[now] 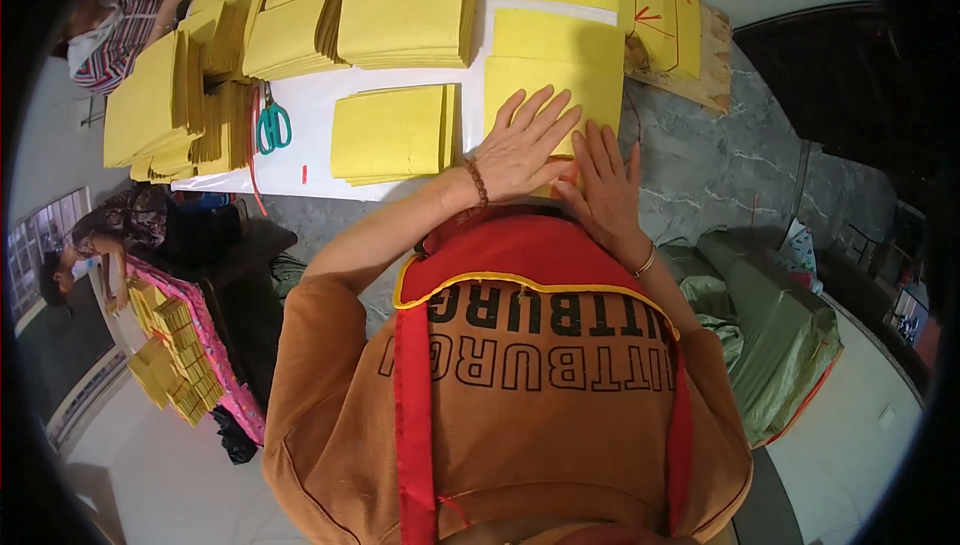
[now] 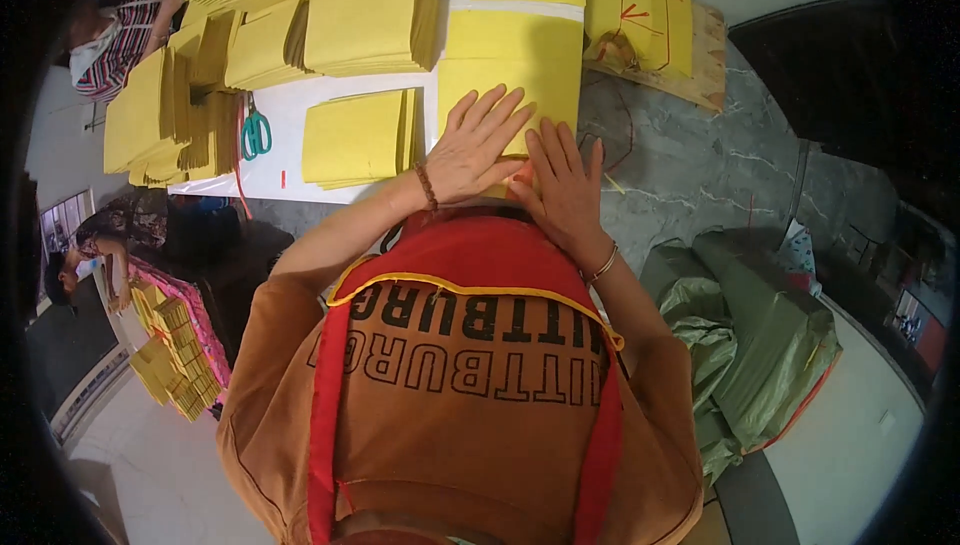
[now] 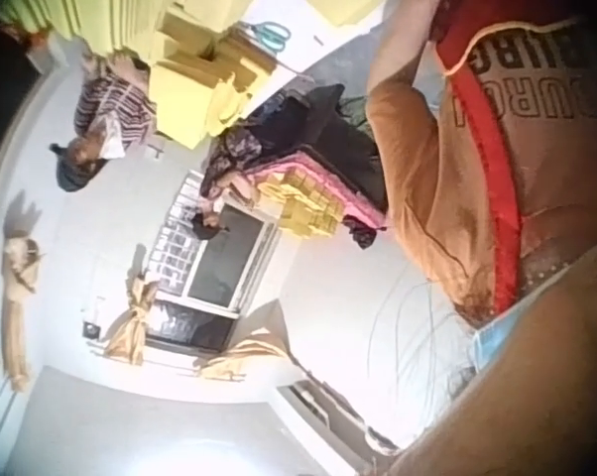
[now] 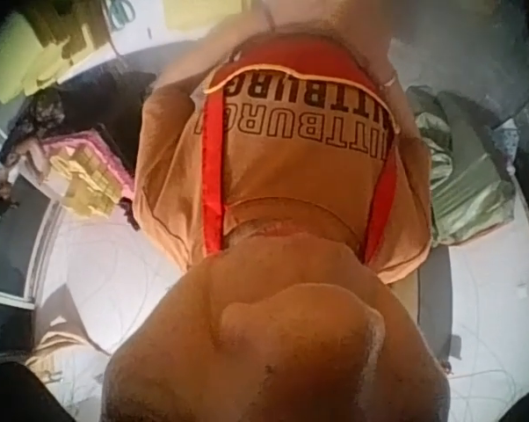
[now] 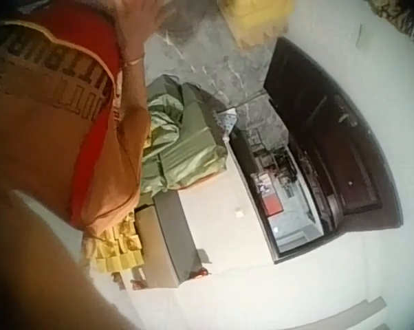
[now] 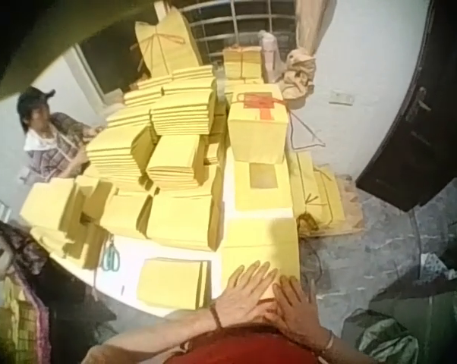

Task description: Folding and stacking sheets of yellow ritual paper at a workspace table.

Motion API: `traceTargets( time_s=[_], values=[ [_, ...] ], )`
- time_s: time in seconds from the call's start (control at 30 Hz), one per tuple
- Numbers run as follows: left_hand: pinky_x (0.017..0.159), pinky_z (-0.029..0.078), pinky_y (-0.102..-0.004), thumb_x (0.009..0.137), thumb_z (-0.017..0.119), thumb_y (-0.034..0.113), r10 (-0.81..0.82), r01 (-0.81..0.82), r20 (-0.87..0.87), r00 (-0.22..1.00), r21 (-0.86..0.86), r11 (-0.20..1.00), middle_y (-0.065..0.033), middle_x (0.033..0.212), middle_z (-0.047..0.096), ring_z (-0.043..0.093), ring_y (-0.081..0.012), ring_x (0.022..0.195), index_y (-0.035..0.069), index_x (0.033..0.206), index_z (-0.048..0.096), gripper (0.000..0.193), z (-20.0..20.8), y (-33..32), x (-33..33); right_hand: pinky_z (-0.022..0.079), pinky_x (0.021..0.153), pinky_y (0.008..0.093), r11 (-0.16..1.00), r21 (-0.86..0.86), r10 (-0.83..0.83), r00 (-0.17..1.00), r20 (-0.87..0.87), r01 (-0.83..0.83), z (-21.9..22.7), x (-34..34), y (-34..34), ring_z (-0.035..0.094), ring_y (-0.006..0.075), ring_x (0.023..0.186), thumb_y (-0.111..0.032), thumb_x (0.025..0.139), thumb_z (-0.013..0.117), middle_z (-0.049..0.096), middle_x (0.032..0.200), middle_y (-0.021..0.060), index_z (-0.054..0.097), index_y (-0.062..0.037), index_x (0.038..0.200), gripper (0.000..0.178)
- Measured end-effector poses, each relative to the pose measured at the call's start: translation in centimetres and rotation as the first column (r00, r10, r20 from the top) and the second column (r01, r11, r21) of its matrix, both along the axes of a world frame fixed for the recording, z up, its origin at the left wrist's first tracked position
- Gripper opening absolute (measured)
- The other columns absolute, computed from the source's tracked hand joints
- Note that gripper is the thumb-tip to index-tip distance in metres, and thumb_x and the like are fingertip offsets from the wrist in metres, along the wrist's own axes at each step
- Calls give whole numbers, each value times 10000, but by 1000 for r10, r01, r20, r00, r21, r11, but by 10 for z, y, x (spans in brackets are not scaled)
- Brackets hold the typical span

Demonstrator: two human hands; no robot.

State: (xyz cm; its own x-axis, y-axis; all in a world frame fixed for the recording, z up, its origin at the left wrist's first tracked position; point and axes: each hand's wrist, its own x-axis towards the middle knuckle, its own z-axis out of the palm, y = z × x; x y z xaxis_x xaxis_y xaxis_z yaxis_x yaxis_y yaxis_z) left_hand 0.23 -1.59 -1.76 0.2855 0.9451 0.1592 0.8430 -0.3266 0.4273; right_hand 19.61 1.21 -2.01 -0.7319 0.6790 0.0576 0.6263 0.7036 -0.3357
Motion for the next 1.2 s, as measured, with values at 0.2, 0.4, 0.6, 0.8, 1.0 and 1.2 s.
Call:
traceTargets(
  time_s=[0.2, 0.4, 0.6, 0.8, 1.0, 1.2],
  values=[
    [1008, 269, -471, 779, 592, 232, -8, 20, -166, 986, 68, 997, -210, 1331, 377, 339, -351, 1234, 12, 1279, 431, 569, 9, -2, 3, 110, 1070, 544, 1000, -20, 2, 1000, -25, -2, -3, -1, -1, 231, 272, 1358, -417, 914, 421, 298, 1448, 110, 364, -69, 1368, 575],
    [785, 420, -404, 739, 600, 268, 226, -71, -419, 880, 355, 932, -202, 1112, 530, 497, -318, 1032, 24, 1208, 499, 537, -6, 8, 30, 248, 1060, 386, 846, -532, -280, 828, -486, -26, 9, 9, 17, 339, 249, 1298, -301, 969, 361, 417, 1371, 117, 442, -33, 1314, 445],
    [816, 443, -390, 690, 637, 215, 114, -60, -117, 987, 392, 918, -133, 1058, 573, 548, -275, 995, 33, 1159, 531, 515, 27, -8, -14, 345, 998, 363, 763, -641, -550, 603, -578, 82, 8, 15, 24, 452, 210, 1204, -304, 988, 334, 501, 1288, 113, 487, -11, 1269, 434],
    [926, 409, -387, 730, 543, 45, 371, -273, -222, 901, 375, 886, -105, 1179, 576, 533, -262, 1098, 79, 1216, 543, 487, 40, -83, -101, 384, 938, 331, 712, -690, -634, 541, -553, 128, -2, 23, 21, 505, 180, 1132, -261, 972, 413, 569, 1201, 96, 555, -20, 1191, 355],
    [976, 369, -402, 758, 564, 83, 279, -264, -347, 895, 92, 960, -94, 1300, 481, 443, -262, 1197, 120, 1300, 458, 554, -17, -114, -139, 410, 866, 256, 710, -700, -611, 559, -560, 75, -10, 16, 16, 535, 129, 1018, -144, 947, 477, 595, 1111, 69, 575, 17, 1133, 265],
    [1075, 231, -439, 689, 624, 118, 315, -360, -434, 844, -25, 933, -153, 1438, 282, 275, -306, 1323, 142, 1397, 294, 781, -22, -123, -119, 415, 865, 264, 707, -703, -607, 578, -545, 79, -16, 13, 17, 535, 140, 1009, -119, 930, 495, 595, 1086, 71, 590, -3, 1108, 232]
  ],
)
